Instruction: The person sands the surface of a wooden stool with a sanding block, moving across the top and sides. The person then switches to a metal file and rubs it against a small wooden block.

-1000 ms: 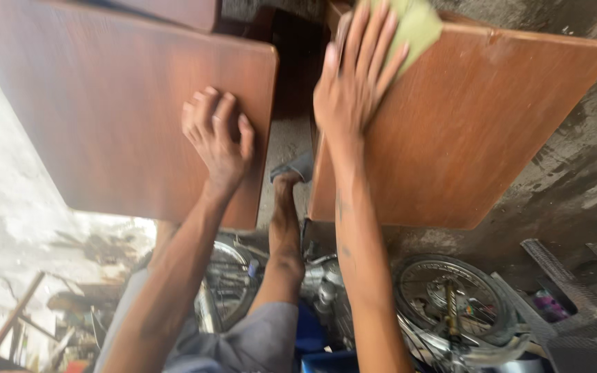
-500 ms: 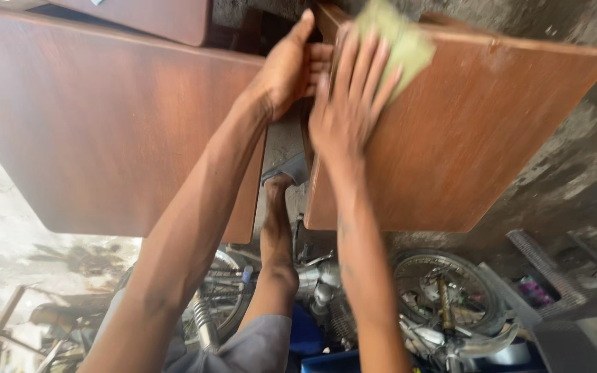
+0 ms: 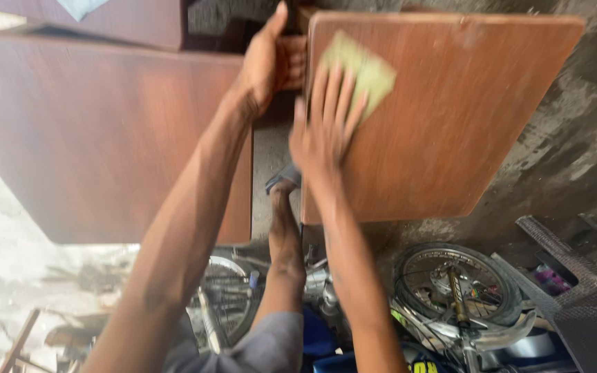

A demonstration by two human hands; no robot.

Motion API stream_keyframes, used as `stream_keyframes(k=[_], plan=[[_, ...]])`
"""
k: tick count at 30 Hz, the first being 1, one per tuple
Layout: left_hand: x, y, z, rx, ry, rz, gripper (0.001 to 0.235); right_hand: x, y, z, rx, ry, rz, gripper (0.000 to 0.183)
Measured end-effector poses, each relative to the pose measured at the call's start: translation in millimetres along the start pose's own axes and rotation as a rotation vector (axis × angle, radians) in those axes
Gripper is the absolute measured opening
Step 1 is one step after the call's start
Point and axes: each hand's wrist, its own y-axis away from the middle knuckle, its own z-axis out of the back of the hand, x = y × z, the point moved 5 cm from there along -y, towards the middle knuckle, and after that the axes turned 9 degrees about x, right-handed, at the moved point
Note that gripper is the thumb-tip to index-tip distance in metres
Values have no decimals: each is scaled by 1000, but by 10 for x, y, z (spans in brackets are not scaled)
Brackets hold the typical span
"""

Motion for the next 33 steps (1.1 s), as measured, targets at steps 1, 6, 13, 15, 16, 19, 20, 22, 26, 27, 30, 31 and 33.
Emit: stream_keyframes(k=[1,6,13,15,16,19,20,22,26,27,30,31,33], plan=[[4,0,22,5,30,-25,88,61,-305,272,-11,5,17,63],[-95,174,-274,-373,-353,-131,74,4,-525,622,-189,17,113,58],[-47,467,-887,-746,-696,-634,53,-694,1744,-923,-110,-172,18,65],[-53,381,-815,-746,-657,-556,51,-677,1692,-830,-81,-119,-18,66],[-15,372,-773,-743,-638,-502,50,-681,1364,-725,-20,-221,-59,68],[51,253,-681,-666,-526,-558,48,-469,13,56,-148,-118,-124,63],[43,290,-673,-673,-554,-589,47,-365,-205,445,-254,-191,-36,61],[-4,285,-724,-680,-619,-691,47,-288,-738,1062,-214,-101,23,58],[141,342,-660,-806,-649,-578,54,-552,-426,668,25,-157,78,52],[102,324,-641,-843,-652,-509,56,-680,23,469,-234,-275,149,56],[-13,289,-695,-922,-715,-345,66,-878,1451,-478,-154,-112,157,54],[30,362,-696,-956,-743,-266,69,-977,1767,-678,-118,-125,75,64],[-6,382,-723,-1011,-805,-251,69,-1032,1753,-921,-30,-168,-12,65]])
